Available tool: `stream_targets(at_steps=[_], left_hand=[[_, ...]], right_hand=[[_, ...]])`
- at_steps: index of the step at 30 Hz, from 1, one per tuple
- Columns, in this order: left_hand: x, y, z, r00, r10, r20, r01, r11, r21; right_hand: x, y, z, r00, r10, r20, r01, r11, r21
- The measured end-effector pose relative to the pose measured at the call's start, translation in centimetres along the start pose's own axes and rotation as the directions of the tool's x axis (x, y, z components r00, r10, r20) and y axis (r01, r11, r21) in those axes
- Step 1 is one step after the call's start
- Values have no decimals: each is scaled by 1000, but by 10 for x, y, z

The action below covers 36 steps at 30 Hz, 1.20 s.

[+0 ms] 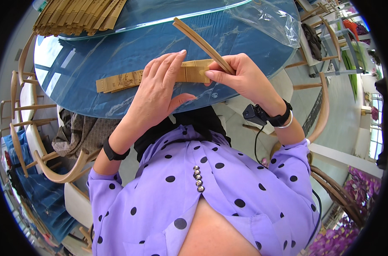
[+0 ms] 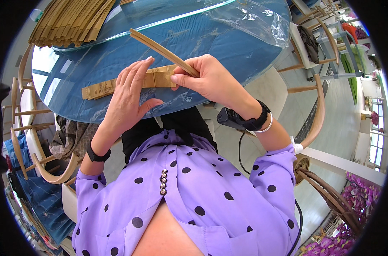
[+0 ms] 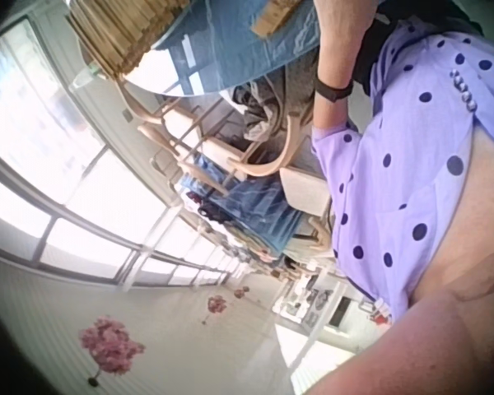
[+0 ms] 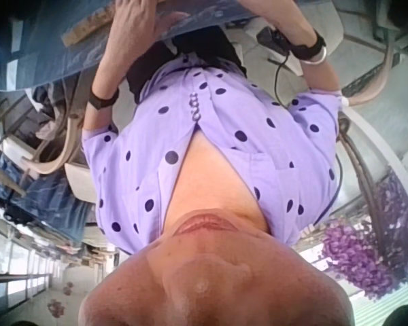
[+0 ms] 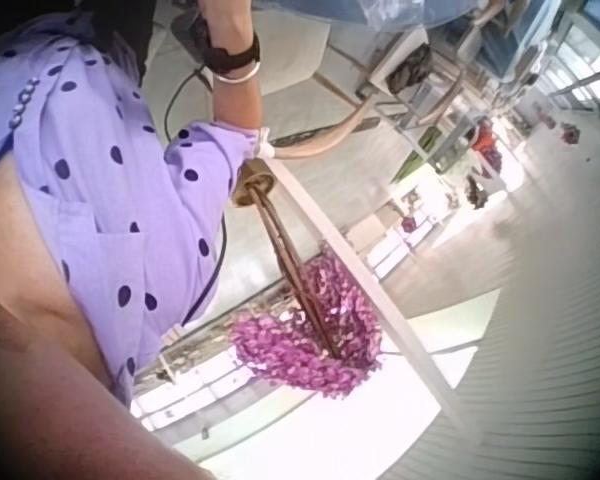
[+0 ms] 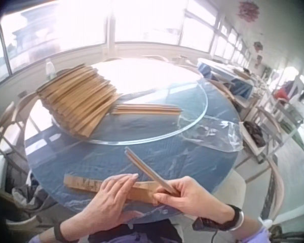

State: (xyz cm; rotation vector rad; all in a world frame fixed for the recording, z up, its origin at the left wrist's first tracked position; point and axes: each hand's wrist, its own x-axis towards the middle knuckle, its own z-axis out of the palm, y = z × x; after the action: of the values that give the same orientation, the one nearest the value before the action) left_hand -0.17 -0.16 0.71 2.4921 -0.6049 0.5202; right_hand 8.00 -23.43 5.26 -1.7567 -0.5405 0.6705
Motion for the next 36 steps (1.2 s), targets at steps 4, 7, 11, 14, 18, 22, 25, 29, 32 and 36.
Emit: stream_targets(at_steps=[4,7,11,14,18,22,25,29,32,36], left_hand=[[6,2,5,995,83,54,-79,994,-75],[4,-1,6,994,103,36,-101,993,-65],[3,0,5,984,179,7,-178,983,-39],[0,4,1,987,131,96,-127,991,-51],[-1,5,0,982,124,140,-121,992,-29],[2,4,5,979,149,138,-149,989,-11],[2,3,8,980,158,120,-160,987,5],[3,5,5,977,168,130,-171,985,10],[3,4,7,977,173,128,-177,984,24],[3,3,8,976,178,128,-192,976,106]], right_hand=[[2,-6,4,994,67,88,-75,992,100],[3,-8,5,987,61,150,-88,979,182],[3,-8,7,976,89,197,-136,962,239],[6,-4,10,973,86,214,-142,953,266],[6,0,17,982,71,174,-113,963,246],[5,6,21,994,47,98,-56,994,98],[6,4,19,994,50,101,-50,999,-1],[7,4,18,990,56,127,-55,998,-9],[7,7,20,995,42,92,-33,994,-101],[6,4,23,999,11,35,-9,996,-84]])
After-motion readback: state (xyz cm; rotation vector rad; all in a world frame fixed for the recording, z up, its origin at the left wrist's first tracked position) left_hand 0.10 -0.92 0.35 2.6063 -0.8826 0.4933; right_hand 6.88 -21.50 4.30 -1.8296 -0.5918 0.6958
